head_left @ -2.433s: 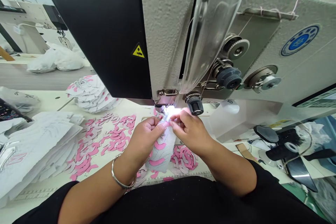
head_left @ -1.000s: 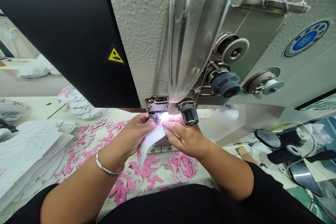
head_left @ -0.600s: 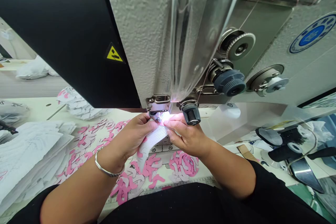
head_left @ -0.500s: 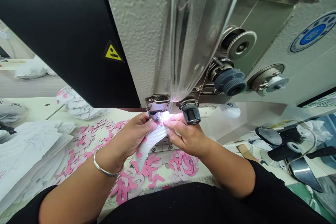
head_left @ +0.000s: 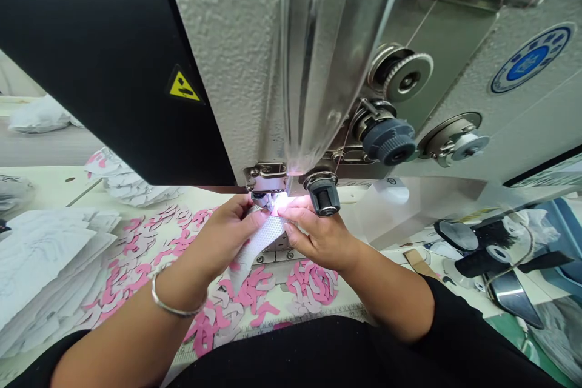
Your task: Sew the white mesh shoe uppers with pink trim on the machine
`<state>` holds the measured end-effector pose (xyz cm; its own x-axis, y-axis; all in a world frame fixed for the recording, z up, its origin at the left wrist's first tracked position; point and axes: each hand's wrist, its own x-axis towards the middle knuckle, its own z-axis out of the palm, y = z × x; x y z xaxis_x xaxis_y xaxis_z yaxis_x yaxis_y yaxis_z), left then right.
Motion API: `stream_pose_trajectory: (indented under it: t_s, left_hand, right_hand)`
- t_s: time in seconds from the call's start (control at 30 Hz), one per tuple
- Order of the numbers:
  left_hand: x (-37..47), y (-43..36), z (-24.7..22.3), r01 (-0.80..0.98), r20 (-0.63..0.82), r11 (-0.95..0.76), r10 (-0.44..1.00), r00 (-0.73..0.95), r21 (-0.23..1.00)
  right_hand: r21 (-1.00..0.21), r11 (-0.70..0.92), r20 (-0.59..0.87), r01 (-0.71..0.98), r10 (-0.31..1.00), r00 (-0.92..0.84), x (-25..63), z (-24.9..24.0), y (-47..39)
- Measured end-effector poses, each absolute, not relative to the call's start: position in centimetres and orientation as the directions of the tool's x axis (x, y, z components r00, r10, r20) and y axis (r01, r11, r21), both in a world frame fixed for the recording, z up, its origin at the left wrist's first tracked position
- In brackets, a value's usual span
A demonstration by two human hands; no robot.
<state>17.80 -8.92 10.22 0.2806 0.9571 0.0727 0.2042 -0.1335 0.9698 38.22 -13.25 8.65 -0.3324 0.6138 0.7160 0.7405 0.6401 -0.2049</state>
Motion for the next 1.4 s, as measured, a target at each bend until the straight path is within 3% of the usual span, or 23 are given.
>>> stream_pose_trajectory:
  t_s: [0.07,0.13,0.2,0.27,0.57,1.1,1.4]
  left_hand:
    - [17.6,-10.1,9.9,0.477,0.435,-0.446,0.889,0.141,0.757]
    - [17.6,-11.3,9.6,0.606,0.729,-0.683,0.643,0.234,0.407]
    - [17.8,-12.1,9.3,0.588,0.791,-0.795,0.453,0.411,0.149]
    - [18.1,-12.4,9.1,0.578,0.77,-0.814,0.404,0.494,0.056]
    - [18.3,-12.5,9.5,0.604,0.766,-0.792,0.443,0.466,0.091]
    - [17.3,-11.3,10.0,0.568,0.759,-0.813,0.448,0.473,0.126]
    - [16.5,-10.1,10.2,0.546,0.751,-0.829,0.437,0.495,0.123]
  right_hand:
    - [-0.198,0.645,0.724,0.738,0.604,-0.333,38.2,8.7,-13.2]
    - [-0.202,0.65,0.737,0.733,0.594,-0.323,38.3,8.8,-13.2]
    - [-0.208,0.658,0.744,0.724,0.587,-0.319,38.5,9.0,-13.2]
    - [-0.214,0.662,0.737,0.719,0.592,-0.326,38.9,9.2,-13.2]
    - [-0.124,0.725,0.74,0.677,0.522,-0.423,39.9,9.4,-12.8]
    - [-0.094,0.638,0.711,0.764,0.58,-0.397,38.9,9.5,-13.7]
    - [0.112,0.526,0.655,0.843,0.599,-0.461,37.1,10.6,-15.6]
